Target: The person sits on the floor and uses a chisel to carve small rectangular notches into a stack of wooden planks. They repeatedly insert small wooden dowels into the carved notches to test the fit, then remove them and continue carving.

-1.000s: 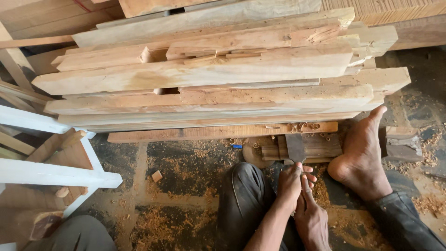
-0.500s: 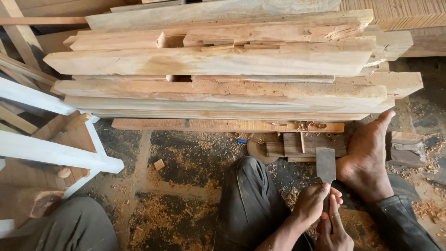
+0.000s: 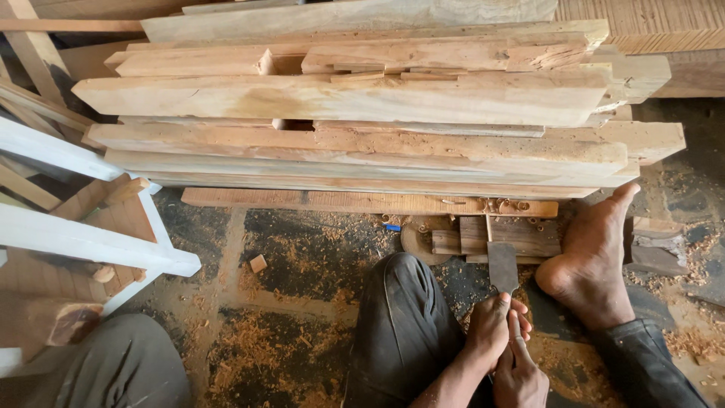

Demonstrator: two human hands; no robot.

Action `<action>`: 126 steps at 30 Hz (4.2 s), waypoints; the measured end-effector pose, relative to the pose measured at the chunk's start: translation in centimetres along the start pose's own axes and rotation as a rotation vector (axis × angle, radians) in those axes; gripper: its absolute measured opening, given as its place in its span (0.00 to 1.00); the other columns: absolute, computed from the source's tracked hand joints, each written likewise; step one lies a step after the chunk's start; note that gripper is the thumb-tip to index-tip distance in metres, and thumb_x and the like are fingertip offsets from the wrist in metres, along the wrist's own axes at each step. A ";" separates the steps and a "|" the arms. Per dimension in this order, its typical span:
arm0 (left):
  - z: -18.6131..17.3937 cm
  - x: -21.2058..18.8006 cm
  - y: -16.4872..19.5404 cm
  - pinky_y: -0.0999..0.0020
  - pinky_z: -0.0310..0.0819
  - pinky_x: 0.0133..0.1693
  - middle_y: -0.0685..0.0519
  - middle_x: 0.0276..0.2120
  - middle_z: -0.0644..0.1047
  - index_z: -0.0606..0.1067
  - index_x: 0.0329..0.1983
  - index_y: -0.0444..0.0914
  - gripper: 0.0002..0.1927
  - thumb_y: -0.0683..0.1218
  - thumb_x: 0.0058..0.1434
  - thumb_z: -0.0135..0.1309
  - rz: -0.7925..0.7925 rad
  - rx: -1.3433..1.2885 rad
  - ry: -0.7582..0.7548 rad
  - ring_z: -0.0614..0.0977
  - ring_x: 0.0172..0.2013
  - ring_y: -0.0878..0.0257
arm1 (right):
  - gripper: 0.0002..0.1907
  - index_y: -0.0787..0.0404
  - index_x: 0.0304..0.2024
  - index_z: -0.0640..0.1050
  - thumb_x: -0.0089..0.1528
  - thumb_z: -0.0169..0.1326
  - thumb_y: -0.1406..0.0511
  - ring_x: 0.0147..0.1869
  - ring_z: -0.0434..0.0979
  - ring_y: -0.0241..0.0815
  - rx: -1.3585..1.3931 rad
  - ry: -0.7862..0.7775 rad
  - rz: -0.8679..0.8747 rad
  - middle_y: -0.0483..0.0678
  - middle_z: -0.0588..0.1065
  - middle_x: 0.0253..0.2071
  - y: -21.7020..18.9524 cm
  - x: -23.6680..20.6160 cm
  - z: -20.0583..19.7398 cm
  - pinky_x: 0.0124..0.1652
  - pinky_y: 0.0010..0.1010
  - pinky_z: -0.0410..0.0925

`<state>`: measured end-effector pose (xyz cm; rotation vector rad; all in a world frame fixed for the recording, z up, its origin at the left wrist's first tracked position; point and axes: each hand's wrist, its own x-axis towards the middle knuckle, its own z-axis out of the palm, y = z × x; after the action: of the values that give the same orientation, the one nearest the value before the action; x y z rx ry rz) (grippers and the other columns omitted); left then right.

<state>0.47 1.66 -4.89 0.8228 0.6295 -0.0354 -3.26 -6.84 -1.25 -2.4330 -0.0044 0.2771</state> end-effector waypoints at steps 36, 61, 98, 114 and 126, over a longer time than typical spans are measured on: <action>0.1 2.6 5.4 0.65 0.77 0.28 0.49 0.34 0.80 0.76 0.47 0.36 0.14 0.50 0.73 0.43 0.277 0.677 0.495 0.81 0.28 0.59 | 0.30 0.44 0.77 0.62 0.71 0.42 0.59 0.18 0.59 0.36 0.999 -0.389 0.234 0.47 0.68 0.26 -3.9 3.9 -2.4 0.16 0.28 0.55; -0.8 4.7 8.2 0.58 0.69 0.56 0.49 0.48 0.82 0.80 0.50 0.37 0.15 0.33 0.61 0.57 0.922 1.285 0.506 0.78 0.49 0.54 | 0.29 0.38 0.72 0.66 0.67 0.49 0.56 0.27 0.82 0.41 0.253 -0.124 0.157 0.55 0.79 0.24 -2.1 -0.5 -4.1 0.34 0.36 0.74; -0.2 1.4 3.1 0.72 0.78 0.30 0.49 0.28 0.80 0.77 0.41 0.34 0.17 0.50 0.76 0.42 -0.039 0.025 0.129 0.79 0.26 0.65 | 0.29 0.38 0.74 0.63 0.69 0.41 0.55 0.30 0.84 0.61 -0.014 -0.155 0.099 0.66 0.80 0.30 -3.7 1.1 -0.7 0.36 0.46 0.75; -1.5 5.5 3.4 0.71 0.78 0.31 0.47 0.29 0.81 0.78 0.41 0.32 0.17 0.49 0.76 0.45 -0.032 -0.004 0.099 0.80 0.26 0.63 | 0.29 0.44 0.75 0.65 0.70 0.40 0.56 0.32 0.82 0.63 -0.042 -0.137 0.041 0.68 0.79 0.30 -6.4 3.0 -0.2 0.37 0.48 0.72; -1.0 3.3 5.8 0.67 0.79 0.30 0.51 0.31 0.81 0.78 0.43 0.36 0.15 0.51 0.74 0.47 0.249 0.633 0.402 0.82 0.28 0.63 | 0.30 0.43 0.76 0.65 0.70 0.47 0.55 0.22 0.68 0.40 0.310 -0.234 0.200 0.66 0.75 0.26 -5.3 3.4 -1.3 0.25 0.35 0.65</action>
<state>4.18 7.02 -3.24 1.5395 0.9065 0.1696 0.69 -3.32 2.44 -2.0833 0.1667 0.6045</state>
